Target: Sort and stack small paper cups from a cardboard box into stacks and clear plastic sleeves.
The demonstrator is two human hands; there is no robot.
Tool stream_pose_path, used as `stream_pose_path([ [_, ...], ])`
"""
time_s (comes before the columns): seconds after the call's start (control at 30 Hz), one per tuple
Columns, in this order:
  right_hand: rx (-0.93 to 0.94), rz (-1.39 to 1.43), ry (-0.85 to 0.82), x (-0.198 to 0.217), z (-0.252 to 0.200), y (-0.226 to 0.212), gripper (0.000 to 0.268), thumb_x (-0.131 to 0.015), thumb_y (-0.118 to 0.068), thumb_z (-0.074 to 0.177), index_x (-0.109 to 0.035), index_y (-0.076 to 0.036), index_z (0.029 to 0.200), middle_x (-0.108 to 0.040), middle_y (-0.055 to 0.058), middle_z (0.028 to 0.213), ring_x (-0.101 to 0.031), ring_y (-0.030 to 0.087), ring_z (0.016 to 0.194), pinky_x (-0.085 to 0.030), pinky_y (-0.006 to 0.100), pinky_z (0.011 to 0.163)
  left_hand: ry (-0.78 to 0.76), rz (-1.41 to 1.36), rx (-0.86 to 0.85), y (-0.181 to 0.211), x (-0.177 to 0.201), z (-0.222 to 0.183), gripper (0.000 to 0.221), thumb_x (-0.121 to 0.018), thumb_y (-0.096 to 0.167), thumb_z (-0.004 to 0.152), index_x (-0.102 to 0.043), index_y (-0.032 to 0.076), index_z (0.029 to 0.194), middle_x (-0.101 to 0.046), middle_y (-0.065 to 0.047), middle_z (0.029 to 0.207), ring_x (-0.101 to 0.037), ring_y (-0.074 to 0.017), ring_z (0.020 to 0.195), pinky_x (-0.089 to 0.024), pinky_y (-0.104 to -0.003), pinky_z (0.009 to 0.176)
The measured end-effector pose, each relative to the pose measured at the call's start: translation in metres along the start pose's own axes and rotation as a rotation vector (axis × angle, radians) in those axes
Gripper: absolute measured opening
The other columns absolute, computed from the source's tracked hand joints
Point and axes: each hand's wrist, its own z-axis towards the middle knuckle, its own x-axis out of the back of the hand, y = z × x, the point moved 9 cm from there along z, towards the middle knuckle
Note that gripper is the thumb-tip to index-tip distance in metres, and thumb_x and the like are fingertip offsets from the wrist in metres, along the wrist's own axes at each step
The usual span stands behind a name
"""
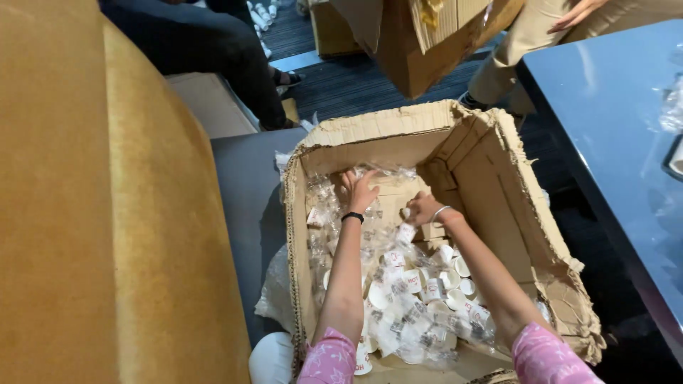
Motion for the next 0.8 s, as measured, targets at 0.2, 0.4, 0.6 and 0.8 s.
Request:
stream_pose_path([
  [0.2, -0.04, 0.136, -0.217, 0.008, -0.083, -0.052, 0.044, -0.081, -0.039, 0.068, -0.077, -0.009, 0.1, -0.072, 0.019, 0.102, -0.067, 0.034, 0.1, -0.055, 0.044, 0.087, 0.12, 0.314, -0.125, 0.036, -0.02, -0.01, 0.067, -0.085, 0.039, 0.075, -0.062, 0.022, 0.136, -0.035, -0.022, 0.146, -0.034, -0.0437, 0.134, -0.036, -0.065, 0.105],
  [0.4, 0.028, 0.044, -0.73, -0.08, -0.136, -0.052, 0.065, -0.085, -0.046, 0.067, -0.068, -0.009, 0.119, -0.078, 0.015, 0.1, -0.072, 0.027, 0.093, -0.056, 0.042, 0.084, -0.101, 0.428, -0.115, 0.008, -0.067, -0.037, 0.056, -0.082, 0.025, 0.075, -0.067, 0.018, 0.129, -0.039, -0.014, 0.149, -0.035, -0.0382, 0.143, -0.04, -0.058, 0.109],
  [0.6, 0.661, 0.036, -0.573, -0.111, -0.191, -0.137, 0.05, -0.087, -0.033, 0.076, -0.075, -0.012, 0.119, -0.066, 0.017, 0.111, -0.063, 0.037, 0.1, -0.053, 0.048, 0.081, -0.256, 0.577, -0.255, -0.006, -0.054, -0.093, 0.045, -0.078, 0.025, 0.082, -0.07, 0.011, 0.123, -0.05, -0.007, 0.149, -0.05, -0.0257, 0.136, -0.037, -0.061, 0.115],
  [0.8, -0.006, 0.568, -0.708, -0.007, -0.206, -0.149, 0.034, -0.057, -0.01, 0.086, -0.077, -0.012, 0.114, -0.079, 0.007, 0.108, -0.079, 0.012, 0.086, -0.062, 0.036, 0.064, -0.546, 0.365, -0.227, 0.001, -0.028, -0.157, 0.049, -0.075, 0.052, 0.085, -0.077, 0.003, 0.078, -0.073, -0.019, 0.082, -0.071, -0.0359, 0.083, -0.053, -0.05, 0.091],
])
